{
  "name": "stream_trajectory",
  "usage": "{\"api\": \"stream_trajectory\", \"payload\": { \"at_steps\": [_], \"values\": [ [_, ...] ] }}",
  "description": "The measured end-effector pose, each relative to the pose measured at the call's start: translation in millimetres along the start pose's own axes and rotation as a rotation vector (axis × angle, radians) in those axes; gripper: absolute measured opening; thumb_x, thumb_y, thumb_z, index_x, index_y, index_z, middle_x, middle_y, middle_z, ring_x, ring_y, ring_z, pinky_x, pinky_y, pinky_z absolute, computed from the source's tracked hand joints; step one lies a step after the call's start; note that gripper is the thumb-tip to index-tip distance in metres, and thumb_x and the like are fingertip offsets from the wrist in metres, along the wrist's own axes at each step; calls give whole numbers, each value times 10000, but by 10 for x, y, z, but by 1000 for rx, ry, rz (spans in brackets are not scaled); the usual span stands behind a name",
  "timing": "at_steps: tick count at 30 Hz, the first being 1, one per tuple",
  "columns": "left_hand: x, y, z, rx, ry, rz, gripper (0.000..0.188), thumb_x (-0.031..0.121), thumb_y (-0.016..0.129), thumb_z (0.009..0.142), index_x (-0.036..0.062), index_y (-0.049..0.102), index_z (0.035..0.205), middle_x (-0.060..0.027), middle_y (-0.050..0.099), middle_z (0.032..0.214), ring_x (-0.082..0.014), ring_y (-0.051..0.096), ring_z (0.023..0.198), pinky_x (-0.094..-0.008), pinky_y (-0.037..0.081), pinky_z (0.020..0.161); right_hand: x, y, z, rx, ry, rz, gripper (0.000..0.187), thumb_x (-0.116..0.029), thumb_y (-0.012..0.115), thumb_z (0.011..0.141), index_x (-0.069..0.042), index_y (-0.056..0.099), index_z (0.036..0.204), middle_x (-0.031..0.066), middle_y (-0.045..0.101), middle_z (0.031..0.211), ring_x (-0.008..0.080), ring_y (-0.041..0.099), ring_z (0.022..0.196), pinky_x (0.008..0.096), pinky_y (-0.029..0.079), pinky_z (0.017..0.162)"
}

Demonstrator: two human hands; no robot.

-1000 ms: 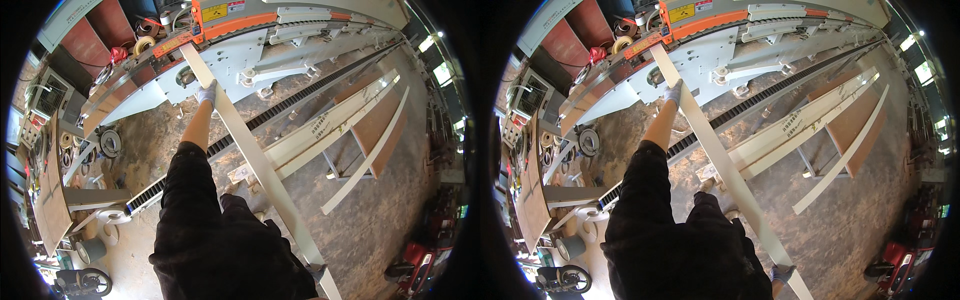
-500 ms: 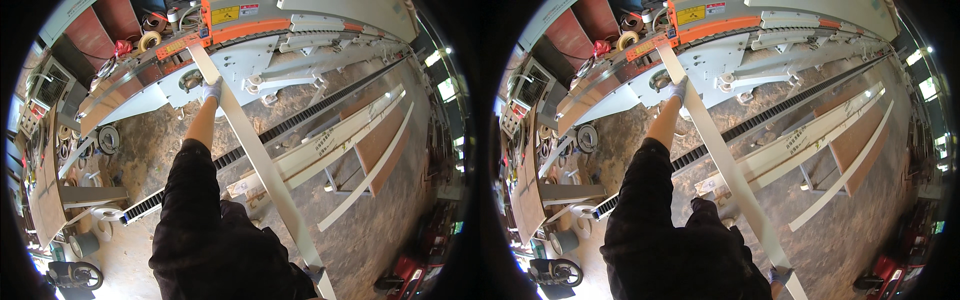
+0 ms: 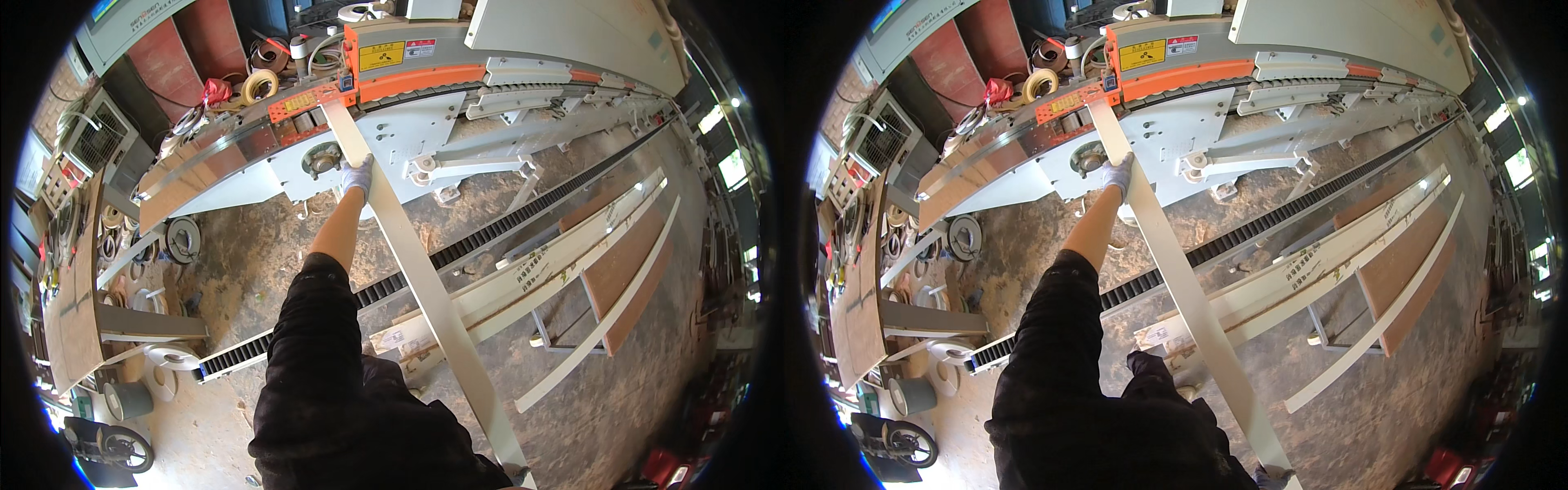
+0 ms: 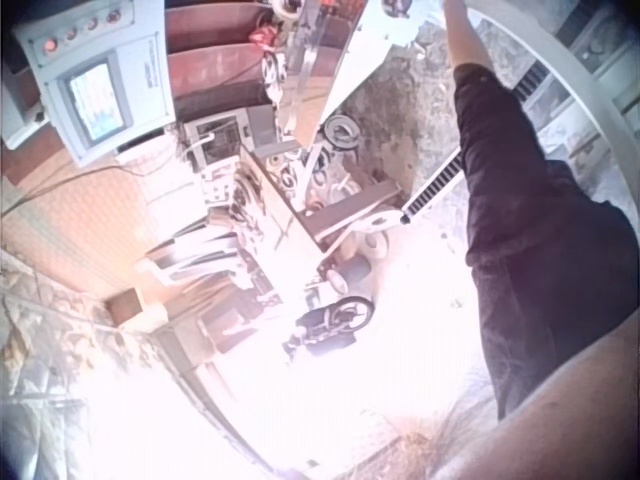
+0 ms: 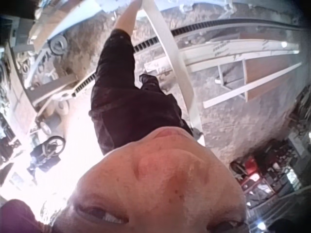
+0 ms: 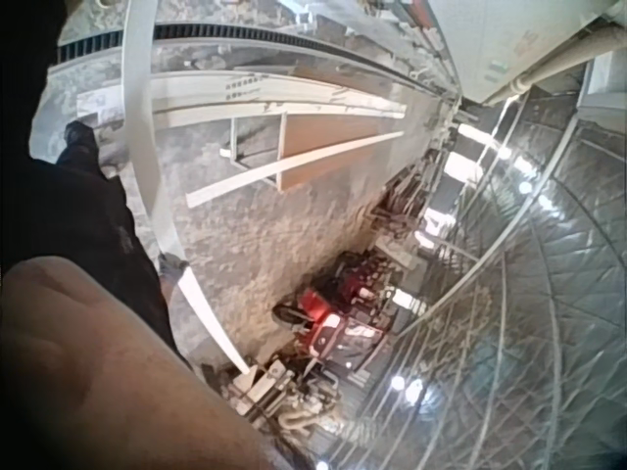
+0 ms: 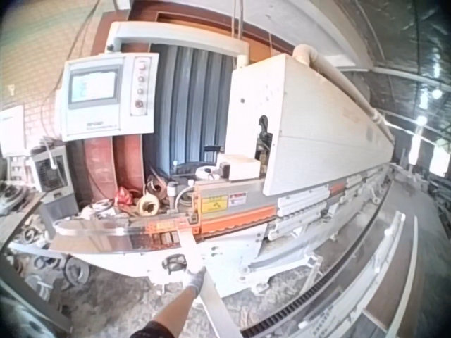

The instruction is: The person picks up long white wooden planks from a stack and feeds them one by one into a large industrial woodworking machine. The person handles each plank with both hands, positions it on the machine's conveyor, and then retrieves the next plank from the stack.

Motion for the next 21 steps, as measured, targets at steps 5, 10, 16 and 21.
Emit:
{"api": "stream_trajectory", "payload": {
  "at_steps": [5, 10, 16, 21],
  "values": [
    [7, 9, 39, 21, 20, 34, 640, 398, 723, 788, -17, 526, 1233, -183, 637, 1155, -294, 626, 1053, -375, 481, 900, -53, 34, 77, -38, -9, -38, 534, -604, 622, 766, -98, 493, 879, 97, 542, 887, 330, 492, 855, 540, 422, 825],
    [27, 32, 40, 12, 11, 35, 635, 399, 719, 793, -19, 524, 1229, -186, 635, 1157, -295, 625, 1055, -376, 480, 903, -114, -48, 232, -70, -12, -62, 546, -627, 584, 782, -92, 472, 778, 94, 519, 798, 325, 464, 791, 549, 406, 799],
    [109, 31, -20, 18, 22, 19, 641, 397, 719, 795, -23, 504, 1229, -183, 641, 1132, -294, 629, 1041, -376, 480, 900, -191, -469, 464, -181, -6, -138, 594, -654, 539, 800, -85, 447, 656, 91, 490, 692, 318, 430, 715, 558, 388, 767],
    [117, 35, -50, 12, 5, -20, 636, 396, 716, 797, -26, 510, 1225, -187, 641, 1130, -294, 627, 1041, -380, 481, 896, -201, -452, 555, -284, 23, -92, 602, -657, 553, 788, -59, 502, 746, 116, 536, 765, 340, 459, 754, 574, 397, 788]
  ]
}}
Point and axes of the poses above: each hand's wrist, its own z-axis towards the middle knuckle, its own y-axis out of the palm, x = y × z, the point moved 9 cm from there along z, towards the middle knuckle
